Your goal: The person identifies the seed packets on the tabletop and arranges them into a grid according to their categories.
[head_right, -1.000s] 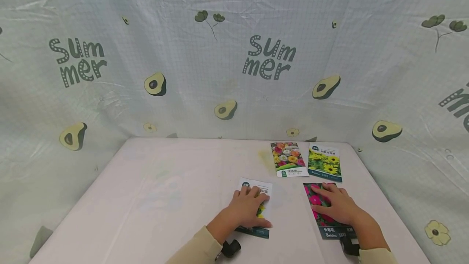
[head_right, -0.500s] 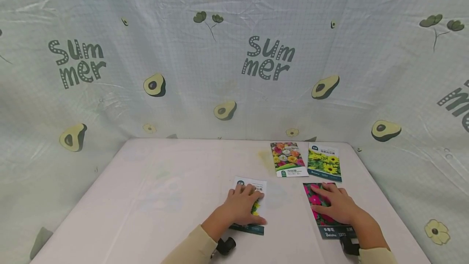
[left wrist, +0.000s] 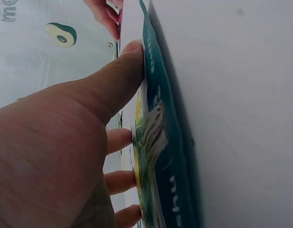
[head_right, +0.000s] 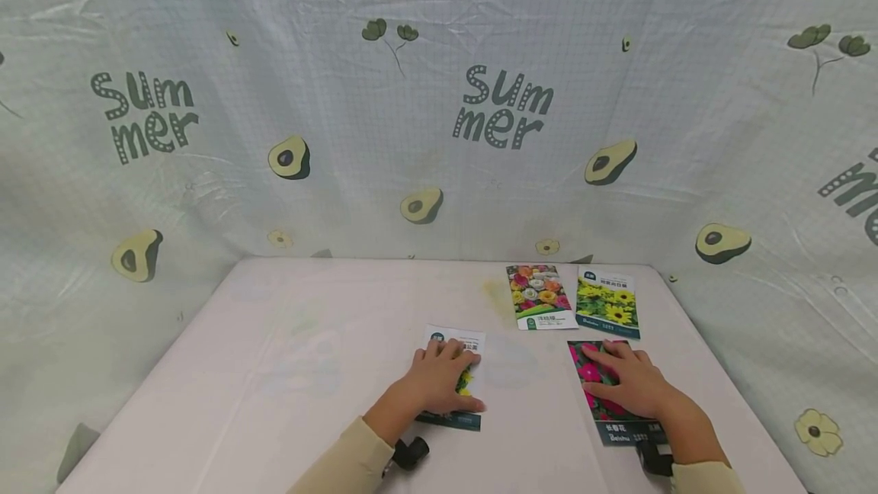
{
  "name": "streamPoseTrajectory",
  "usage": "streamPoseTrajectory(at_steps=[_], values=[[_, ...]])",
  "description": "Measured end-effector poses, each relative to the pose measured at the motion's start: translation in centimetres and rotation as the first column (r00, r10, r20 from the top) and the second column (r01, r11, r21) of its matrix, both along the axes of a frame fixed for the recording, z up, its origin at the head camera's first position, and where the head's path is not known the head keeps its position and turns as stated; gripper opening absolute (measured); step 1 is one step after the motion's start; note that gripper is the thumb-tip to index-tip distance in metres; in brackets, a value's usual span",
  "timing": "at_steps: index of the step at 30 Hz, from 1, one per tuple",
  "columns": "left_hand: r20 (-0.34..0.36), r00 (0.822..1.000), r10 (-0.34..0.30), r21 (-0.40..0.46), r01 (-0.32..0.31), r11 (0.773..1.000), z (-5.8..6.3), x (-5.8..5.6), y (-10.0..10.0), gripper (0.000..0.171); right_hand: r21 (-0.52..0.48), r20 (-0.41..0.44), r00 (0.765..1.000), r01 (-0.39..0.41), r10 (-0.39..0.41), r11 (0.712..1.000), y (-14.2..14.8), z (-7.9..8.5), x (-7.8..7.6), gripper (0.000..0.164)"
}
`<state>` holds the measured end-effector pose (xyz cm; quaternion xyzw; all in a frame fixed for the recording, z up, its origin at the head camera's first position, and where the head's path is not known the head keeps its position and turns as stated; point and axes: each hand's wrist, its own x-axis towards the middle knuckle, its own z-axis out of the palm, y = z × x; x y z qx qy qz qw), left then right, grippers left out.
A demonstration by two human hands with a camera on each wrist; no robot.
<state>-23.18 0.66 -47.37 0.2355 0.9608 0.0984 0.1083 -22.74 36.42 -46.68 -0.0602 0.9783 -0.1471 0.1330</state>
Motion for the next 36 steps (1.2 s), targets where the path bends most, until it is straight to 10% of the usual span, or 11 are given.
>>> streamPoseTrajectory(at_steps=[36], values=[[-0.003,0.999,0.04,0.04,-0.04,0.998,0.0,-1.2,-4.0,0.079,-0.007,-0.001,1.0,-0.002,0.002,1.0,0.0,0.0,0.1,0.084]])
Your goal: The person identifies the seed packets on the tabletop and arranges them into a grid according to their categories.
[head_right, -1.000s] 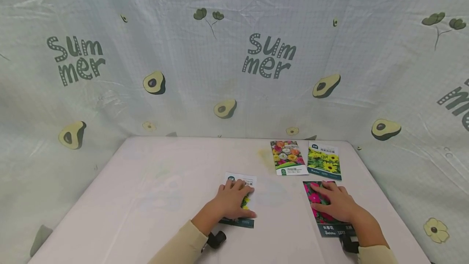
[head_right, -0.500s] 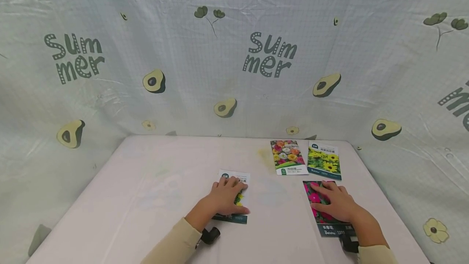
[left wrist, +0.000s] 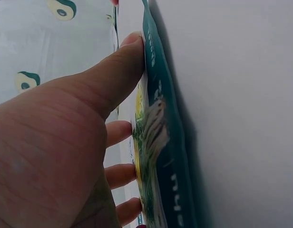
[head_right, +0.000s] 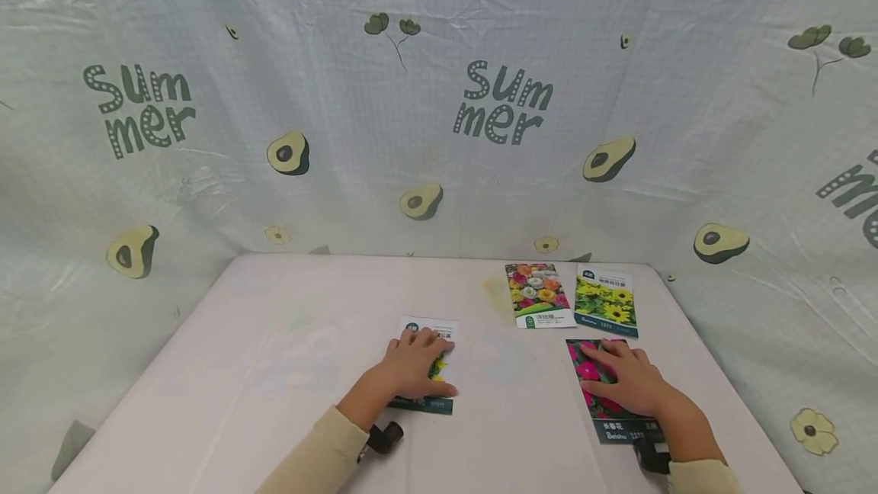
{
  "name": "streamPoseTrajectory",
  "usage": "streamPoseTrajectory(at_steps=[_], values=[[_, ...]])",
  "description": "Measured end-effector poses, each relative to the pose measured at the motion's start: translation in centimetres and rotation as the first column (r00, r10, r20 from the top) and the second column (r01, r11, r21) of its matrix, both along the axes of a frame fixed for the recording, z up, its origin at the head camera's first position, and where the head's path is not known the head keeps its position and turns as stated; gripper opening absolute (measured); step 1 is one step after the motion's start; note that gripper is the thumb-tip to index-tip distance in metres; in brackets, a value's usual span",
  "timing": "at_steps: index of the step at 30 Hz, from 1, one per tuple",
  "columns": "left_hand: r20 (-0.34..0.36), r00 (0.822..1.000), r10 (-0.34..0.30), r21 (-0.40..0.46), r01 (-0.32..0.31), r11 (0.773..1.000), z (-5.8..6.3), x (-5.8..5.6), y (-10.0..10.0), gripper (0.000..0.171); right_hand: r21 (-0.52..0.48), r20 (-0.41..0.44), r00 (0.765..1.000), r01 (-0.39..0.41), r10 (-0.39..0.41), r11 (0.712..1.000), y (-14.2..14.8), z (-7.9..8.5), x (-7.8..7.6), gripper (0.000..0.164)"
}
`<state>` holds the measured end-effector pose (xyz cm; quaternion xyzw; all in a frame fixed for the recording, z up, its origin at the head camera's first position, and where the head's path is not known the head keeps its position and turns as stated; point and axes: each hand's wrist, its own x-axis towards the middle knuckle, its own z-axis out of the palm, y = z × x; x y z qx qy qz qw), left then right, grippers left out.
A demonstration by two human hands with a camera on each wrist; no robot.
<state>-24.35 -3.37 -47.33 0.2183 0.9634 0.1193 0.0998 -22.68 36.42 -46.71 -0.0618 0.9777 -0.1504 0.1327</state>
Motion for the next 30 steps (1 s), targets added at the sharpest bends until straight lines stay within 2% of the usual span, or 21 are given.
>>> streamPoseTrajectory(at_steps=[9,30], values=[[0.015,1.0,0.013,0.022,-0.013,1.0,0.2,-0.2,-0.9,0.078,0.014,0.001,1.0,0.005,-0.005,1.0,0.1,-0.3,-0.3,0.086],[0.002,0.999,0.035,0.028,-0.035,0.999,0.1,-1.1,-3.4,0.077,0.004,0.011,1.0,0.013,-0.013,1.0,0.1,-0.4,-0.2,0.086]])
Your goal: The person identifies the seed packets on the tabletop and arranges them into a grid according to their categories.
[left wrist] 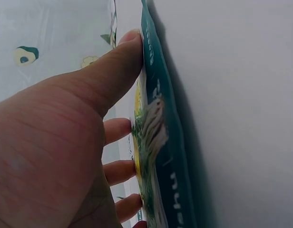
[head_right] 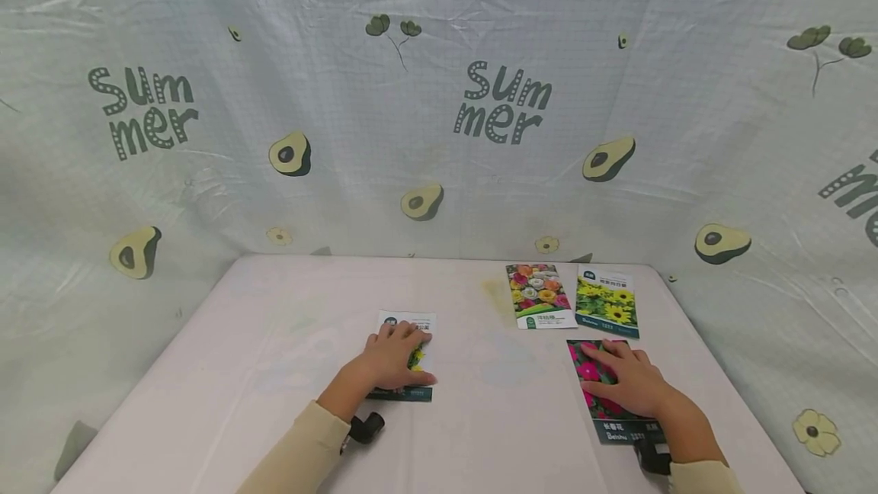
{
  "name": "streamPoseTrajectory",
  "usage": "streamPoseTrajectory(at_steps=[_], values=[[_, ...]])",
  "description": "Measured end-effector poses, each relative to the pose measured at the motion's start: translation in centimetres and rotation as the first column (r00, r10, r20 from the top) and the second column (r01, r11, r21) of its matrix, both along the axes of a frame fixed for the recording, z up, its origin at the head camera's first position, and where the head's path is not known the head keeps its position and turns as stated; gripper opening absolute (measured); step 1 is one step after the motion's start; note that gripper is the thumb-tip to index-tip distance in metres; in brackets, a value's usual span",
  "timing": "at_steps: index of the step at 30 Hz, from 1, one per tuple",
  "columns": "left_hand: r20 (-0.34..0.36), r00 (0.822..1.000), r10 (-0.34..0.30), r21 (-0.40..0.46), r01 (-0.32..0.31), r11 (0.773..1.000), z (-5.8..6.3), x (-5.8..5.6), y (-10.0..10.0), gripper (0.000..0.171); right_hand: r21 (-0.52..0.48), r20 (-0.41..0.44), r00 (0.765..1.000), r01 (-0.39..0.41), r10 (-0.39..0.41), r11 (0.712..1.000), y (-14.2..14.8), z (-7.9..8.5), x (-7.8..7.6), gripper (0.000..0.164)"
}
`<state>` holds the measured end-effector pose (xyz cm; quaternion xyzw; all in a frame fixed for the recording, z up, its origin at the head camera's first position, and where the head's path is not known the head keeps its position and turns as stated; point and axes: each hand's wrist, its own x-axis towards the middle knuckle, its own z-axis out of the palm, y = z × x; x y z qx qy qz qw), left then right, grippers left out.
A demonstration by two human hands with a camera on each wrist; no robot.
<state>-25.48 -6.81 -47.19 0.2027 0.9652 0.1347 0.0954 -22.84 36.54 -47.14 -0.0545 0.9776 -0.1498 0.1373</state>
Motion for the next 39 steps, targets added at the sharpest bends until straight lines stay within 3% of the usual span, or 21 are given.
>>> streamPoseTrajectory(at_steps=[15,39], values=[[0.041,0.999,-0.005,0.004,0.005,1.0,1.1,0.1,-0.6,0.077,-0.014,-0.002,1.0,-0.002,0.002,1.0,0.0,0.1,0.2,0.085],[0.062,0.998,0.022,0.013,-0.023,1.0,0.6,-1.0,-2.7,0.076,-0.009,-0.021,1.0,-0.012,0.012,1.0,0.1,0.1,0.1,0.083]])
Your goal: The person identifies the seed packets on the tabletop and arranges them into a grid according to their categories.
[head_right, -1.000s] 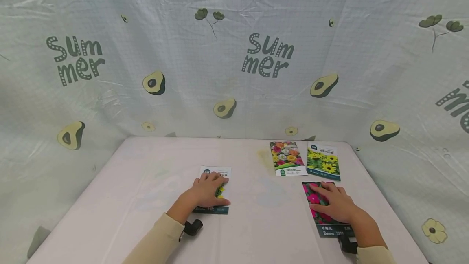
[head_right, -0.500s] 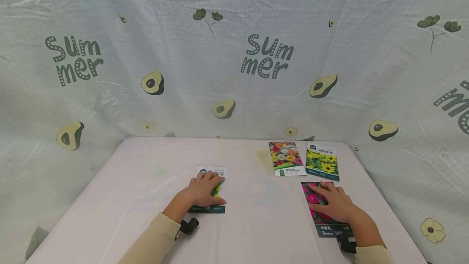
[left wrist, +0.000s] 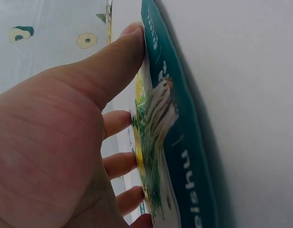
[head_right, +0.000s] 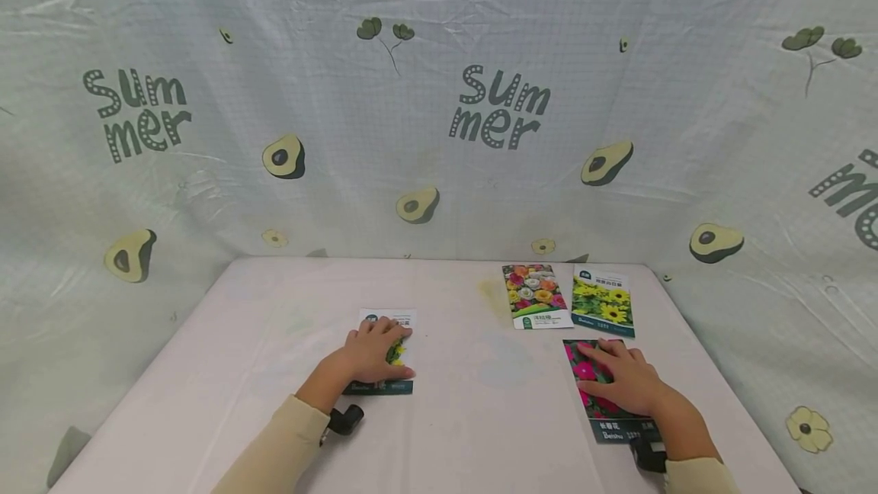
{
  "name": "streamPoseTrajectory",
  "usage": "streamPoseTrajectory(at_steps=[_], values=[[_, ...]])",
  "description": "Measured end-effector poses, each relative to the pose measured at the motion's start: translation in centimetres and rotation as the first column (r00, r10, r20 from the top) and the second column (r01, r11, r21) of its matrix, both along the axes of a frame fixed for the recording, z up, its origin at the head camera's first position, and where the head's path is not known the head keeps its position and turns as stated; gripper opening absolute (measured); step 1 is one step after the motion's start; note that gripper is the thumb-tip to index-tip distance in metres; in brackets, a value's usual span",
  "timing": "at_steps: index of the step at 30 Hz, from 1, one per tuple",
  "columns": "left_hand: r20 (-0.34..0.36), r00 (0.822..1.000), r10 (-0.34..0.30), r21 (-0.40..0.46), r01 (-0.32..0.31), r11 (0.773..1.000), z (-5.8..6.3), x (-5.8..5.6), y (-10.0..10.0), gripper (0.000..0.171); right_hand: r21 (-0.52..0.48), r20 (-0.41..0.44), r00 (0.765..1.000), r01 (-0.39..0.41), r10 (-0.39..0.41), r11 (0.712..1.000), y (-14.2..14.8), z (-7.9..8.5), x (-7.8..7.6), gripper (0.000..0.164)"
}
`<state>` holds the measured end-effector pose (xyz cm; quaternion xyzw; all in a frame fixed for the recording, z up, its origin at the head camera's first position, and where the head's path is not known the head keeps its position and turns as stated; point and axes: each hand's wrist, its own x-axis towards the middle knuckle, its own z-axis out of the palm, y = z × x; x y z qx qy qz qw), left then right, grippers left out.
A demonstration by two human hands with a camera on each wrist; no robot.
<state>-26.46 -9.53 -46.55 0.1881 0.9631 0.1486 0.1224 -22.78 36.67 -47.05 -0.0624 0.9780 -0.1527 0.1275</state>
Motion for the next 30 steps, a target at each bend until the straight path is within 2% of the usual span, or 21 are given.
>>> streamPoseTrajectory(at_steps=[15,24,30], values=[[-0.021,1.0,0.015,-0.016,-0.016,1.0,-0.2,-0.6,-1.5,0.076,0.004,0.0,1.0,-0.002,0.002,1.0,0.0,-0.1,0.0,0.084],[-0.008,1.0,0.025,-0.015,-0.025,1.0,0.2,-0.7,-2.1,0.077,-0.002,0.002,1.0,0.006,-0.006,1.0,0.1,-0.3,-0.1,0.087],[-0.007,1.0,0.029,-0.016,-0.029,0.999,-0.1,-1.1,-2.9,0.077,-0.004,-0.001,1.0,0.006,-0.006,1.0,0.1,-0.4,-0.2,0.087]])
